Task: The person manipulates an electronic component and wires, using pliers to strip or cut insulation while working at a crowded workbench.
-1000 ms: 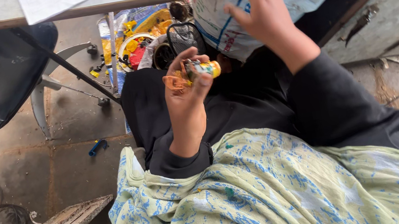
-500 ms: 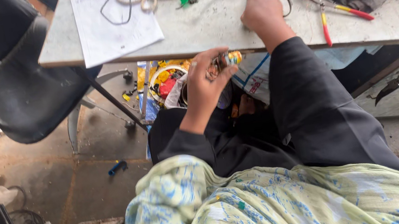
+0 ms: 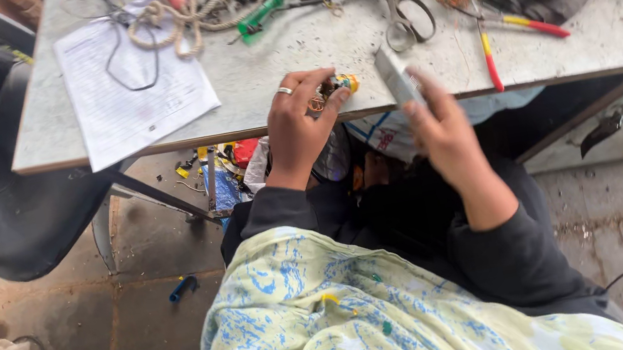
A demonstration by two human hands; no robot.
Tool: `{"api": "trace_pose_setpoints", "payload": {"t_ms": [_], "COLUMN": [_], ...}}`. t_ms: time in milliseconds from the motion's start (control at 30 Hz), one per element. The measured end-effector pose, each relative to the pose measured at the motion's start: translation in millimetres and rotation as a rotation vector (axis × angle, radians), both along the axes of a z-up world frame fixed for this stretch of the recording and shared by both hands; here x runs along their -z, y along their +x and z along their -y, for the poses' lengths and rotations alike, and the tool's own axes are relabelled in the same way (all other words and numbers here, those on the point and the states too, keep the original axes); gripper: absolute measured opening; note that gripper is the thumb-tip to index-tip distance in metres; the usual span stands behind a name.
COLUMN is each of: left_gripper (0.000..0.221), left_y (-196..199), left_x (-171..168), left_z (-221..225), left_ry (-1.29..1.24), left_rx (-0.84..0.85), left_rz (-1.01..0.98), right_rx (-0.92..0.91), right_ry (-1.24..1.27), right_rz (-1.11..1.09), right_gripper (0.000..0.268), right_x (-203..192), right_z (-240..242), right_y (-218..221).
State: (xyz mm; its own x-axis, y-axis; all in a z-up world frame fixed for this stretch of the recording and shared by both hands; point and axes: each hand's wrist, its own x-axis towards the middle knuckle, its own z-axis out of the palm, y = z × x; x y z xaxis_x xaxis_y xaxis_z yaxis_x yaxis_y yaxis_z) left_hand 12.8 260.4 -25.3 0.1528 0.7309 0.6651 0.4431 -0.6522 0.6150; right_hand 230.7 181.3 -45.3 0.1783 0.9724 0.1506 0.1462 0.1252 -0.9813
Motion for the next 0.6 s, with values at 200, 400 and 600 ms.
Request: {"api": "trace_pose_setpoints", "payload": {"t_ms": [200,400,600], "left_gripper": [0.036,0.035,0.041], "left_y": [-8.7,-10.3,-13.2], "left_x": [-8.2,-2.0,1.6], "left_z": [3.9,0.6,-1.9], "left_ry": [0.010,-0.011,-0.010], "left_rx": [0.121,0.138,0.155], "left_rz": [-0.006,-0.066,-0.161], "right_rx": [-0.085,-0.016,0.034], "right_ry": [-0.022,0.325,0.263], "right_rz": [-0.009,0.506,0.574], "right_gripper": [0.051,0.074,0.078], "right_x": [16.9,12.7,4.2], "right_z": [17.8,23.6,26.6], "right_y": [-26.0,-43.8,-52.9]}}
